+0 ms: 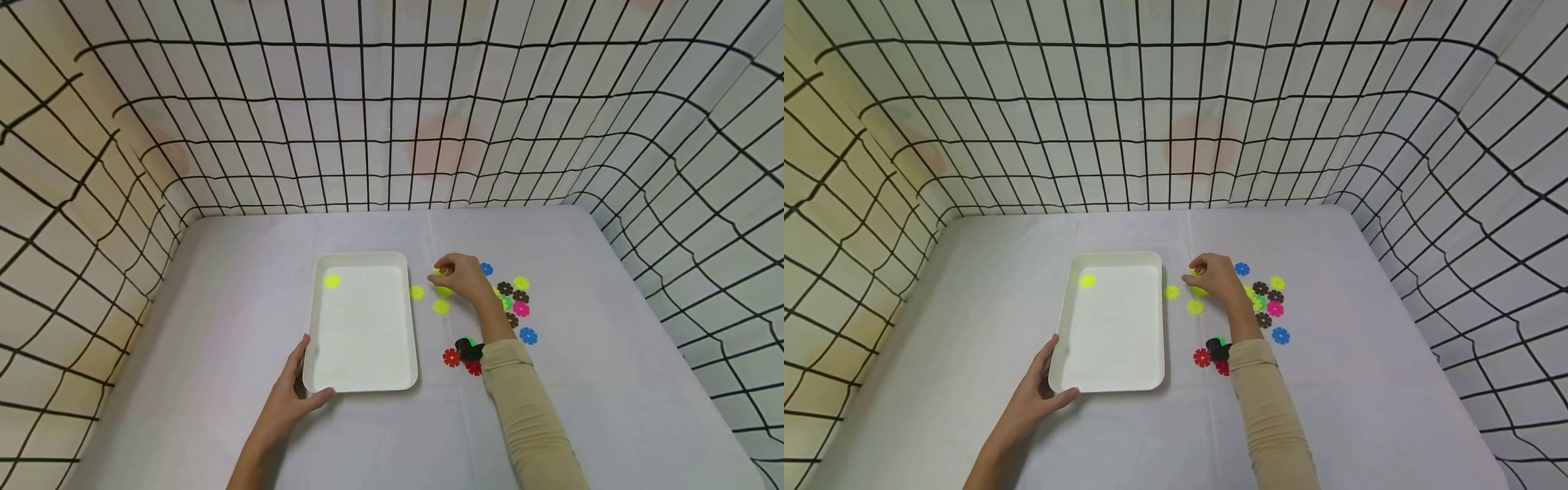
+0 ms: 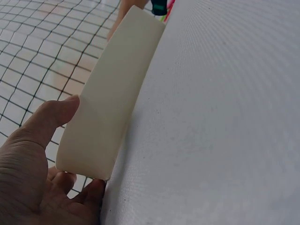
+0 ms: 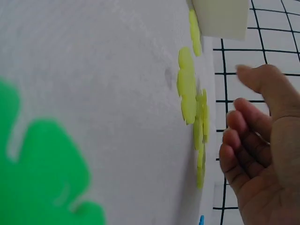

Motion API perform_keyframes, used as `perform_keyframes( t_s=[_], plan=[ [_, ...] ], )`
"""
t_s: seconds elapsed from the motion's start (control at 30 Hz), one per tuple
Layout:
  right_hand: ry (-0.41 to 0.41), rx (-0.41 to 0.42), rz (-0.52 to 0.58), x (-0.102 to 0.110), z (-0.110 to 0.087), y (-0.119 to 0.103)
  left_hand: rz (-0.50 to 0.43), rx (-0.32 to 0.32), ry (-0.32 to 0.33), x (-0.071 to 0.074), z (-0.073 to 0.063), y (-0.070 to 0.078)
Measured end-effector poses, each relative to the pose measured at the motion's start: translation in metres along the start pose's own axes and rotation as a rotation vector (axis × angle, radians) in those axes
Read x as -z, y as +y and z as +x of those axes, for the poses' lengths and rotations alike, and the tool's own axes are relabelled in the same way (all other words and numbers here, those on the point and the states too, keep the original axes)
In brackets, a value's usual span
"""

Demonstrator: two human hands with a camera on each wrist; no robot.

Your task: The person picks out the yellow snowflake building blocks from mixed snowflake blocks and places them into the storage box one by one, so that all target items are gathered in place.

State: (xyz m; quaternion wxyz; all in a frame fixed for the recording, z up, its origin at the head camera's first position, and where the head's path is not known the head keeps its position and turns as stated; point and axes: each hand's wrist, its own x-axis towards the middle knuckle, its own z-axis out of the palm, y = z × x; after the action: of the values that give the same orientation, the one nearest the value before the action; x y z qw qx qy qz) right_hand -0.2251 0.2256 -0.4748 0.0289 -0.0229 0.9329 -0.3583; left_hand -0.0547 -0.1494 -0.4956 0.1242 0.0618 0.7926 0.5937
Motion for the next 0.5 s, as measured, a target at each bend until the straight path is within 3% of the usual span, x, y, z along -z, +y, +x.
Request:
perform_keyframes(
  t_s=[0.23,0.5],
  plan=[
    [-0.064,-0.061,-0.009,-0.0038,0.0,0.0079,0.001,-0.011,0.002,0.0003,0.0005,-0.0012],
    [-0.071,-0.058,-0.046,-0.0035,-0.0011,0.0095,0.002,-0.005,0.006,0.001,0.0019,-0.0037]
  ],
)
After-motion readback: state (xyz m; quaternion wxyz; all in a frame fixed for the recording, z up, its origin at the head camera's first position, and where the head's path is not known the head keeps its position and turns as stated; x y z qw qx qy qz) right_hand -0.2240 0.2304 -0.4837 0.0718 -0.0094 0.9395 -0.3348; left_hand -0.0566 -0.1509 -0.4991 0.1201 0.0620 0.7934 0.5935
